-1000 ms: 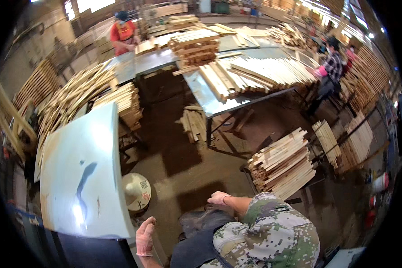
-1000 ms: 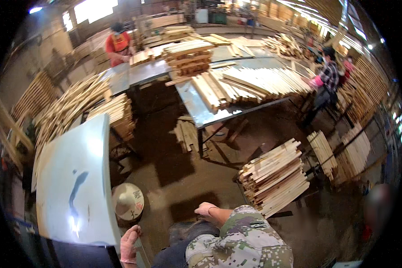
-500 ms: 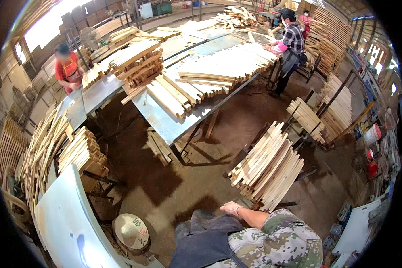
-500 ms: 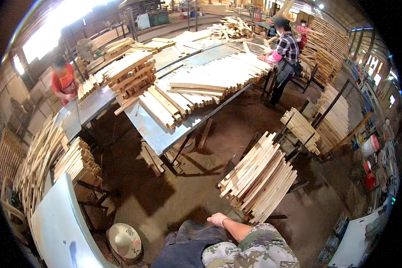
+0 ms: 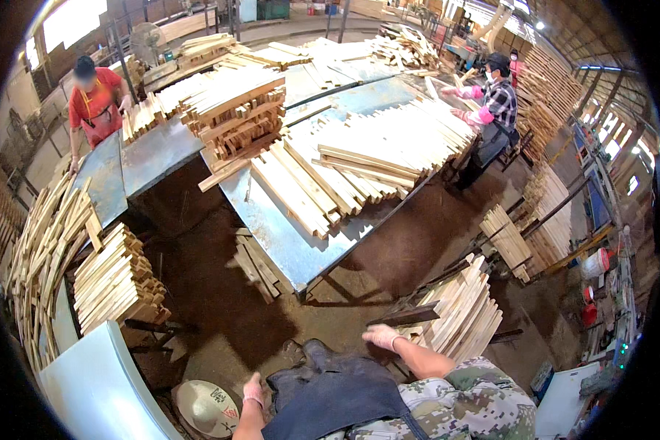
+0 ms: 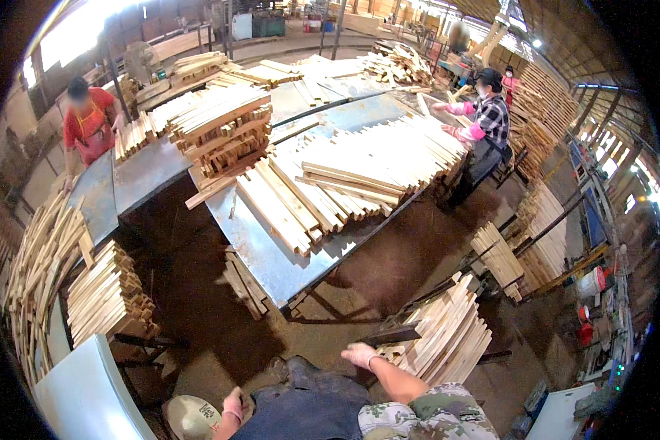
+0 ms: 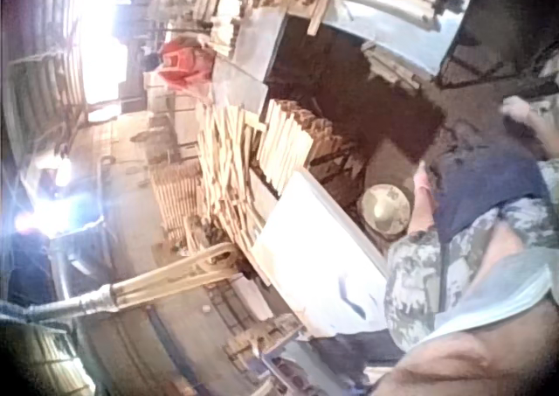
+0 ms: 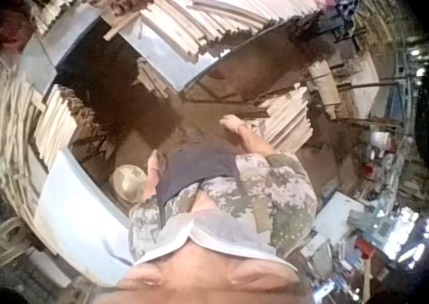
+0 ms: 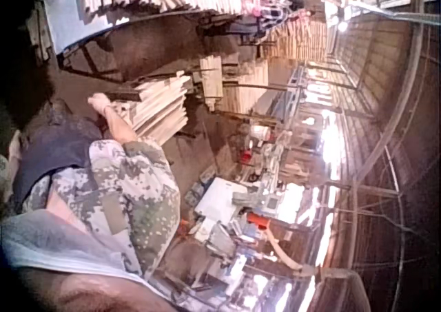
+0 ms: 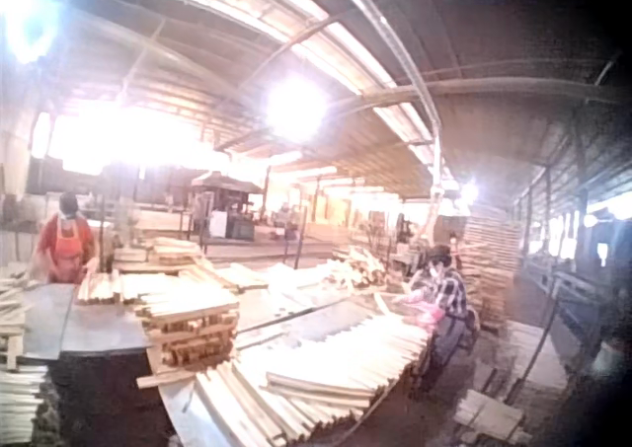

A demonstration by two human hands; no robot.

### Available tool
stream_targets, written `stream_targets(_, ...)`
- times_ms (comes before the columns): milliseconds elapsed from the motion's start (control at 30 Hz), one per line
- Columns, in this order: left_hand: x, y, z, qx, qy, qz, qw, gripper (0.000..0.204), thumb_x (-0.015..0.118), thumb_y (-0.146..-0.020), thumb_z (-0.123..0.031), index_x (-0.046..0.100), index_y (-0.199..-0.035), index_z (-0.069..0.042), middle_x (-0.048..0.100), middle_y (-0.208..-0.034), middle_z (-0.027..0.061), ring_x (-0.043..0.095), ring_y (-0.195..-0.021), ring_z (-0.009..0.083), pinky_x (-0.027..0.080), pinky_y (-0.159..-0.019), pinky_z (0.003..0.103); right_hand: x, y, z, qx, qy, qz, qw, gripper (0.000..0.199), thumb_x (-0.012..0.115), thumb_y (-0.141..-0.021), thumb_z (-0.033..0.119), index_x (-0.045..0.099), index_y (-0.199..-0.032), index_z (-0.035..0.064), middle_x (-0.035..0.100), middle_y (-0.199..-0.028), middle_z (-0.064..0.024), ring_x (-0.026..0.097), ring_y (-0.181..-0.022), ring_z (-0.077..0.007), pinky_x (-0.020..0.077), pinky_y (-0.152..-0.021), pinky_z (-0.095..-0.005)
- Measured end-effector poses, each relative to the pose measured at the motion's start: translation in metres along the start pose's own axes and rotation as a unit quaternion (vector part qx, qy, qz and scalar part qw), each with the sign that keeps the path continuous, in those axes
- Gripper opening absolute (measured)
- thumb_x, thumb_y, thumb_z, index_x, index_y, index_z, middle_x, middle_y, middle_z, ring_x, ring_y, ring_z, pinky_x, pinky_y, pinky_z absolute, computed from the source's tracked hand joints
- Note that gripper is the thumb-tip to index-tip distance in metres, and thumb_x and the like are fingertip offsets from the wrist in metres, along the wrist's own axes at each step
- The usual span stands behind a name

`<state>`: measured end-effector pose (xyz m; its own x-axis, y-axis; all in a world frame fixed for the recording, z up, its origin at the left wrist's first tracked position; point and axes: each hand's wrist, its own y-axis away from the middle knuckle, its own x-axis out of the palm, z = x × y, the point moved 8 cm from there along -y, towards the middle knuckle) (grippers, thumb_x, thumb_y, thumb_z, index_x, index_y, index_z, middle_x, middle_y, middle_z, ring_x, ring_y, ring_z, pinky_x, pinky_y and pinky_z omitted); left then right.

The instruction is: The person repeatedly picks up stacks of light-colored wooden planks from a table and places them onto a conveyor belt. They also handle individual planks, moving them between the table and the conveyor. The person wears pink gloves and a camouflage shirt while working in a workshop environment.

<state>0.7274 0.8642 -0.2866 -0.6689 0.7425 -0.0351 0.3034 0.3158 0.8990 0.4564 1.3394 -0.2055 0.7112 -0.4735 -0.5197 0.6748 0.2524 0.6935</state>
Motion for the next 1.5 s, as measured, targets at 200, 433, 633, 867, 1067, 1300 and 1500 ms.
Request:
stream_targets(200,0.078,-0.034,-0.155,0.040,-0.052,0.046,0.997,0.029,0.067,-0.094,-0.032,0.053,-0.071,-0.018,0.051,-0.066,-0.0006,0.047,-0.053,0.0158,0.037,-0.051,0.034,-0.129,-0.051,0.095,-0.005,-0.024,-0.090,0.996,0.082,0.069,-0.098,0.051,0.049,-0.155,-0.0045,0.050,-0.160,-0.0246,0.045,-0.152,-0.0357,0.0355,-0.125,-0.0393)
stream_targets(433,0.128,-0.018,-0.195,0.013,-0.094,0.001,0.995,0.029,0.068,-0.087,-0.029,0.058,-0.065,-0.013,0.055,-0.062,0.0030,0.049,-0.052,0.0168,0.037,-0.051,0.034,-0.341,-0.119,0.154,0.066,0.035,-0.280,0.957,0.102,0.075,-0.084,0.041,0.026,-0.167,0.0096,0.052,-0.153,-0.0274,0.052,-0.139,-0.0443,0.0452,-0.117,-0.0488)
stream_targets(633,0.161,0.046,-0.177,-0.006,-0.255,-0.047,0.966,0.028,0.069,-0.089,-0.030,0.068,-0.074,-0.005,0.064,-0.070,0.0067,0.056,-0.061,0.0214,0.043,-0.059,0.037,-0.491,-0.225,0.172,0.010,0.222,-0.365,0.904,0.111,0.082,-0.083,0.046,0.021,-0.170,0.0135,0.032,-0.172,-0.0208,0.029,-0.159,-0.0380,0.0215,-0.131,-0.0488)
stream_targets(867,0.231,0.071,-0.181,-0.042,-0.258,-0.063,0.963,0.027,0.069,-0.091,-0.029,0.073,-0.082,-0.003,0.069,-0.082,0.0096,0.061,-0.070,0.0241,0.049,-0.069,0.039,-0.586,-0.312,0.189,-0.024,0.303,-0.234,0.924,0.131,0.091,-0.067,0.051,0.021,-0.171,0.0143,0.023,-0.175,-0.0219,0.019,-0.163,-0.0392,0.0125,-0.132,-0.0552)
stream_targets(1067,0.292,0.066,-0.222,-0.013,-0.250,-0.051,0.967,0.028,0.069,-0.092,-0.028,0.076,-0.089,-0.001,0.074,-0.092,0.0121,0.066,-0.079,0.0265,0.053,-0.077,0.040,-0.631,-0.357,0.191,-0.078,0.303,-0.139,0.940,0.104,0.090,-0.072,0.044,0.044,-0.158,0.0088,0.058,-0.149,-0.0205,0.056,-0.138,-0.0374,0.0470,-0.114,-0.0451)
stream_targets(1300,0.328,0.046,-0.244,-0.060,-0.067,-0.049,0.995,0.032,0.070,-0.095,-0.029,0.077,-0.105,0.001,0.078,-0.106,0.0149,0.072,-0.094,0.0312,0.057,-0.087,0.041,-0.661,-0.359,0.198,-0.095,0.192,-0.125,0.969,0.057,0.078,-0.083,0.031,0.064,-0.132,0.0055,0.071,-0.126,-0.0215,0.068,-0.120,-0.0387,0.0538,-0.103,-0.0467)
stream_targets(1500,0.302,0.013,-0.254,0.167,-0.465,0.100,0.864,0.039,0.068,-0.099,-0.037,0.076,-0.110,-0.001,0.077,-0.110,0.0114,0.070,-0.094,0.0320,0.055,-0.088,0.037,-0.627,-0.370,0.180,-0.049,0.216,-0.234,0.947,0.038,0.057,-0.088,0.019,0.071,-0.121,0.0070,0.071,-0.116,-0.0262,0.071,-0.109,-0.0405,0.0588,-0.089,-0.0519)
